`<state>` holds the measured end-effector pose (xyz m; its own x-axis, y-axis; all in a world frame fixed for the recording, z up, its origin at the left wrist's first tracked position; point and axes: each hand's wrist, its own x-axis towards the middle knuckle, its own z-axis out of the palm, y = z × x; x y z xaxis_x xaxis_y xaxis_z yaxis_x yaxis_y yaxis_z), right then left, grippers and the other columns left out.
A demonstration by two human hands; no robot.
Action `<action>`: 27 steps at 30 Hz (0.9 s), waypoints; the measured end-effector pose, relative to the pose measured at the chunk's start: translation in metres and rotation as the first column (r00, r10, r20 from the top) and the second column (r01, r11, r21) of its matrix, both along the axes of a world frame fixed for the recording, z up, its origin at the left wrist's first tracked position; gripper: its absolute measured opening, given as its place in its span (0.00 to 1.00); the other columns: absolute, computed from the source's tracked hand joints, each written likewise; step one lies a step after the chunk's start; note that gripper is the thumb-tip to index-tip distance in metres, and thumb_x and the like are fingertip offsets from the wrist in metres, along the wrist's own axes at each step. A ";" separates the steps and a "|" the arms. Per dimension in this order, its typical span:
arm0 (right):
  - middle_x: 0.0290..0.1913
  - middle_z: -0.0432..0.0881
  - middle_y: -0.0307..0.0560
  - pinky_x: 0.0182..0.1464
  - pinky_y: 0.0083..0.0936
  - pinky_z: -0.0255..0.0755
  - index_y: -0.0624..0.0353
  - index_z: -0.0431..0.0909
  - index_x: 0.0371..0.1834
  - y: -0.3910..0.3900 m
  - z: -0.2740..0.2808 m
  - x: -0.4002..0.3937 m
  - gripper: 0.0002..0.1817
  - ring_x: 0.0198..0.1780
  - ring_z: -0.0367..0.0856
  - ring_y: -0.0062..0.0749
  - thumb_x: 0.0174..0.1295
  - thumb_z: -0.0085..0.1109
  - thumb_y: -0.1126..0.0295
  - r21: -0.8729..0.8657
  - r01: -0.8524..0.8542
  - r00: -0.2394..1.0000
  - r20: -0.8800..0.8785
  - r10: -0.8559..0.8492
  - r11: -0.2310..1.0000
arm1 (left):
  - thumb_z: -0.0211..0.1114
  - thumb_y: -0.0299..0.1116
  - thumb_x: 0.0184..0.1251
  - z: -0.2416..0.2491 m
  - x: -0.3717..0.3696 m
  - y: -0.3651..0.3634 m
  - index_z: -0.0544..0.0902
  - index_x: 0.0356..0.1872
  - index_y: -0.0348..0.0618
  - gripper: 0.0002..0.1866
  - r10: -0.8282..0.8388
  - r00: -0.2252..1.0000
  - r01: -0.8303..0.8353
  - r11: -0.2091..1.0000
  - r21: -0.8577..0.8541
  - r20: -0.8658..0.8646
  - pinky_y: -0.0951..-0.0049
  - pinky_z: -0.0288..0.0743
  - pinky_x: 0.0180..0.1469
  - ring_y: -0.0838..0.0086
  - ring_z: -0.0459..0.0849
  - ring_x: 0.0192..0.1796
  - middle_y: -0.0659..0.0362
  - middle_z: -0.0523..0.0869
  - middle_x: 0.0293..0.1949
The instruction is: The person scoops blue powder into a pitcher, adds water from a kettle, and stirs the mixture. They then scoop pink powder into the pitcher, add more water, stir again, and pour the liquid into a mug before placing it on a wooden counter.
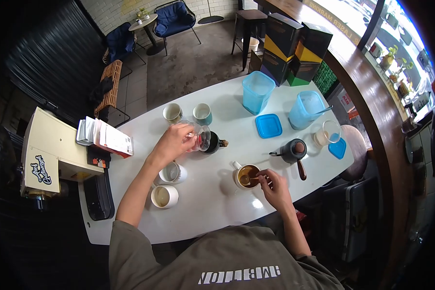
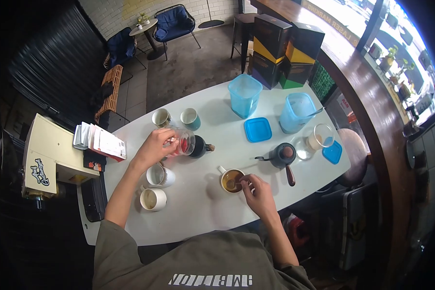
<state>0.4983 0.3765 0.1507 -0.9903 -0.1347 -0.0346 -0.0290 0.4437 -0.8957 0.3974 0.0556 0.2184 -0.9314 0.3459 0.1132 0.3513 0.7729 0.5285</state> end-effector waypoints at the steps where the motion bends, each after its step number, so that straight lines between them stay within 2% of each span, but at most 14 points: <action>1: 0.37 0.84 0.54 0.35 0.29 0.75 0.66 0.80 0.42 0.000 -0.001 0.001 0.07 0.31 0.82 0.38 0.67 0.58 0.74 -0.005 -0.008 1.000 0.004 0.008 1.000 | 0.65 0.31 0.63 -0.006 -0.003 0.000 0.79 0.32 0.33 0.10 -0.006 1.000 0.006 1.000 -0.006 0.003 0.63 0.74 0.42 0.60 0.80 0.34 0.51 0.80 0.29; 3: 0.38 0.84 0.53 0.35 0.29 0.75 0.65 0.80 0.43 0.000 -0.003 0.001 0.07 0.31 0.82 0.37 0.67 0.57 0.74 -0.019 -0.013 1.000 0.006 0.013 1.000 | 0.65 0.31 0.62 -0.014 -0.008 -0.002 0.79 0.33 0.34 0.09 -0.095 0.988 0.083 0.992 -0.093 -0.124 0.62 0.75 0.44 0.58 0.81 0.36 0.50 0.83 0.32; 6: 0.37 0.84 0.53 0.36 0.28 0.75 0.65 0.80 0.43 0.001 -0.004 0.003 0.07 0.31 0.82 0.38 0.67 0.57 0.74 -0.022 -0.016 1.000 0.000 0.016 1.000 | 0.66 0.31 0.61 -0.018 -0.013 0.000 0.80 0.35 0.34 0.09 -0.150 0.981 0.128 0.977 -0.169 -0.123 0.61 0.74 0.48 0.57 0.81 0.39 0.50 0.84 0.34; 12: 0.37 0.83 0.52 0.36 0.29 0.74 0.65 0.80 0.43 0.004 -0.007 0.003 0.07 0.31 0.82 0.39 0.66 0.57 0.73 -0.043 -0.015 1.000 -0.010 0.015 0.999 | 0.66 0.30 0.60 -0.016 -0.010 0.008 0.82 0.37 0.38 0.08 -0.182 0.981 0.152 0.937 -0.315 -0.067 0.61 0.70 0.54 0.61 0.81 0.43 0.54 0.83 0.33; 13: 0.37 0.83 0.53 0.35 0.28 0.75 0.66 0.80 0.43 0.005 -0.006 0.002 0.07 0.31 0.82 0.37 0.67 0.57 0.74 -0.034 -0.026 0.999 -0.018 0.026 0.999 | 0.66 0.30 0.60 -0.019 -0.011 0.008 0.82 0.37 0.38 0.08 -0.182 0.981 0.153 0.936 -0.318 -0.063 0.61 0.70 0.54 0.61 0.81 0.43 0.54 0.83 0.33; 15: 0.36 0.83 0.53 0.35 0.27 0.76 0.67 0.80 0.43 0.005 -0.006 0.002 0.07 0.31 0.82 0.36 0.68 0.57 0.74 -0.027 -0.039 0.999 -0.019 0.039 0.999 | 0.66 0.30 0.60 -0.023 -0.010 0.009 0.82 0.38 0.39 0.08 -0.255 0.953 0.178 0.909 -0.376 -0.163 0.62 0.70 0.55 0.63 0.80 0.44 0.55 0.82 0.34; 19: 0.36 0.83 0.54 0.35 0.27 0.75 0.67 0.80 0.43 0.005 -0.005 0.001 0.07 0.31 0.82 0.37 0.68 0.57 0.74 -0.033 -0.046 0.999 -0.014 0.046 0.998 | 0.66 0.29 0.60 -0.021 -0.007 0.013 0.82 0.40 0.38 0.09 -0.272 0.958 0.209 0.884 -0.418 -0.096 0.62 0.70 0.55 0.63 0.80 0.44 0.55 0.82 0.36; 27: 0.37 0.83 0.54 0.35 0.28 0.76 0.67 0.80 0.43 0.008 -0.005 0.000 0.08 0.33 0.82 0.38 0.68 0.56 0.74 -0.048 -0.054 0.999 -0.011 0.054 0.997 | 0.67 0.28 0.58 -0.025 -0.007 0.017 0.80 0.36 0.39 0.07 -0.364 0.916 0.224 0.813 -0.538 -0.169 0.64 0.70 0.54 0.66 0.79 0.46 0.57 0.81 0.37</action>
